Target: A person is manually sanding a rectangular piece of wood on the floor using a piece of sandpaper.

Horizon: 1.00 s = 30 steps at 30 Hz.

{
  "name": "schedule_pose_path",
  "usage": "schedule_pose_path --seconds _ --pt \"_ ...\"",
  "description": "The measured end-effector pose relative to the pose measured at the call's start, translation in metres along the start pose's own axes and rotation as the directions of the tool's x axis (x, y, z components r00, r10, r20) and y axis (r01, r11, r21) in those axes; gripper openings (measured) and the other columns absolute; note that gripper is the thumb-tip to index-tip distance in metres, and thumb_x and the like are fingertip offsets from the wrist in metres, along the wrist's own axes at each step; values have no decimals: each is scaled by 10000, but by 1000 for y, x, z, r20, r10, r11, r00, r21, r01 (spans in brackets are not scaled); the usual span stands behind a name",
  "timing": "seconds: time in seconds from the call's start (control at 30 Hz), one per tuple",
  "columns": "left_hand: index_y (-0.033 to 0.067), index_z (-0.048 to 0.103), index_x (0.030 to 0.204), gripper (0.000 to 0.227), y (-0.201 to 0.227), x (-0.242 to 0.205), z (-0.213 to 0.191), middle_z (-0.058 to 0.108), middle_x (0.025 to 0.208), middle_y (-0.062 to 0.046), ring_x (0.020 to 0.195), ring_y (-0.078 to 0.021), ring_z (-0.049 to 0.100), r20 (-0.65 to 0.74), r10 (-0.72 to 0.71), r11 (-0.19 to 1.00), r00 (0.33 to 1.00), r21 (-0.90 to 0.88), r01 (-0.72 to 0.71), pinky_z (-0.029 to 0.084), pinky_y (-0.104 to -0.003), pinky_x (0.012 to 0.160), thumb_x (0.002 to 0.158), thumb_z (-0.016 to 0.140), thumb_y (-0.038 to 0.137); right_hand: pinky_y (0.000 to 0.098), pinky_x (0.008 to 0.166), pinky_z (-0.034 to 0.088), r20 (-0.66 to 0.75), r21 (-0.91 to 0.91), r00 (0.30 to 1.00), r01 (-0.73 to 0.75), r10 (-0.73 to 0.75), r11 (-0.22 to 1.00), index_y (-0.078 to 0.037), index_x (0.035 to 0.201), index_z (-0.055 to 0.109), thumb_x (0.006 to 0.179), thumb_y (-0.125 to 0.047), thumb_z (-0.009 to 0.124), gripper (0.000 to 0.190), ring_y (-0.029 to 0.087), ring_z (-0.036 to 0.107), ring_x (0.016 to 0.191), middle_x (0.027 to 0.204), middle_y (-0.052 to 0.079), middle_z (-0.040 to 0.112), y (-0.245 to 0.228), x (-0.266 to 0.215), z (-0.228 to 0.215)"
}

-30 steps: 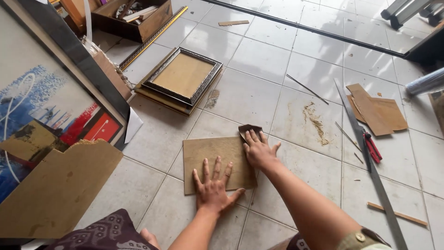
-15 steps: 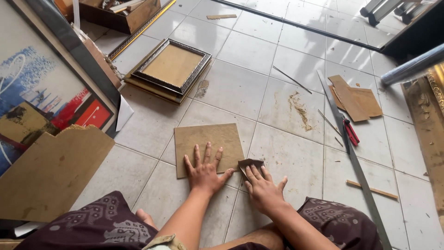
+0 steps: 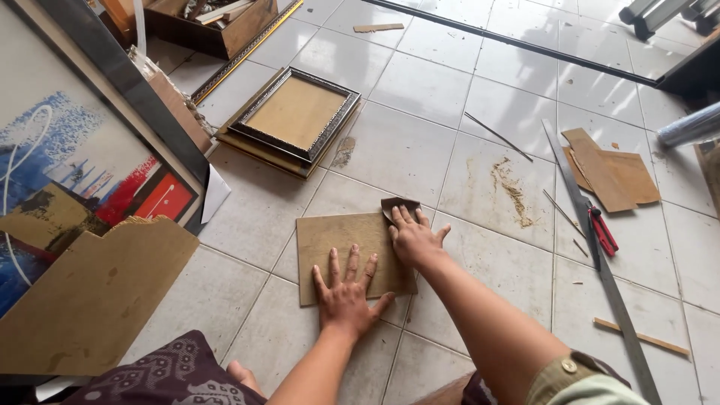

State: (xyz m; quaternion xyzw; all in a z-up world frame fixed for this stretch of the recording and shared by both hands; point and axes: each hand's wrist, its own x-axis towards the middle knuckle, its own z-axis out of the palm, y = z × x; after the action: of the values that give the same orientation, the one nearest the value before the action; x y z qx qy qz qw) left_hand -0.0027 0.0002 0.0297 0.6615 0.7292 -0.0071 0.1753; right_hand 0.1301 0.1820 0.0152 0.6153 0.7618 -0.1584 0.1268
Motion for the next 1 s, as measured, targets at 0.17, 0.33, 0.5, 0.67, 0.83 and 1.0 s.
schedule_pose_path --seconds 0.17,0.33,0.5,0.67,0.83,1.0 --pt "437 228 1788 926 -1 1 2 105 1917 -20 1743 -456 41 -11 -2 1000 1000 0 2 86 -808 1306 989 340 892 982 1157 176 -16 -7 1000 5 -6 1000 -341 1810 229 1211 -469 303 617 298 179 1736 1891 -128 210 7 -10 8" --pt "450 243 1785 898 1 3 5 113 1919 -14 1748 -449 42 -35 -10 1000 999 -11 10 78 -798 1310 1002 378 867 967 1187 205 35 5 999 4 -4 1000 -275 1810 223 1218 -416 316 615 354 200 1732 1895 -41 232 9 -126 7" --pt "451 246 1786 891 1 -4 5 121 1919 -13 1750 -446 43 -48 -11 1000 999 4 11 69 -797 1313 1005 394 855 939 1201 195 208 -32 973 -97 102 995 -346 1813 129 1214 -462 217 616 294 104 1752 1911 -150 90 21 -193 35" --pt "452 238 1785 895 0 -1 5 111 1920 -7 1748 -451 38 -35 0 1000 999 7 1 72 -804 1310 999 379 856 974 1177 185 114 38 990 -82 78 996 -315 1810 187 1218 -449 243 609 339 118 1748 1910 -85 147 18 -130 29" --pt "444 247 1783 897 0 1 0 118 1917 -16 1744 -458 53 -31 -4 1000 1000 2 4 83 -811 1302 998 352 865 1000 1146 196 18 20 999 -47 47 999 -330 1805 220 1217 -459 299 608 327 138 1745 1906 -106 155 14 -27 11" --pt "439 259 1777 913 0 4 8 133 1912 -23 1739 -461 64 -52 -6 1000 999 -17 6 91 -811 1302 988 360 886 969 1137 255 19 -90 1000 -15 17 996 -363 1811 200 1200 -513 267 632 319 157 1740 1902 -130 144 15 13 1"
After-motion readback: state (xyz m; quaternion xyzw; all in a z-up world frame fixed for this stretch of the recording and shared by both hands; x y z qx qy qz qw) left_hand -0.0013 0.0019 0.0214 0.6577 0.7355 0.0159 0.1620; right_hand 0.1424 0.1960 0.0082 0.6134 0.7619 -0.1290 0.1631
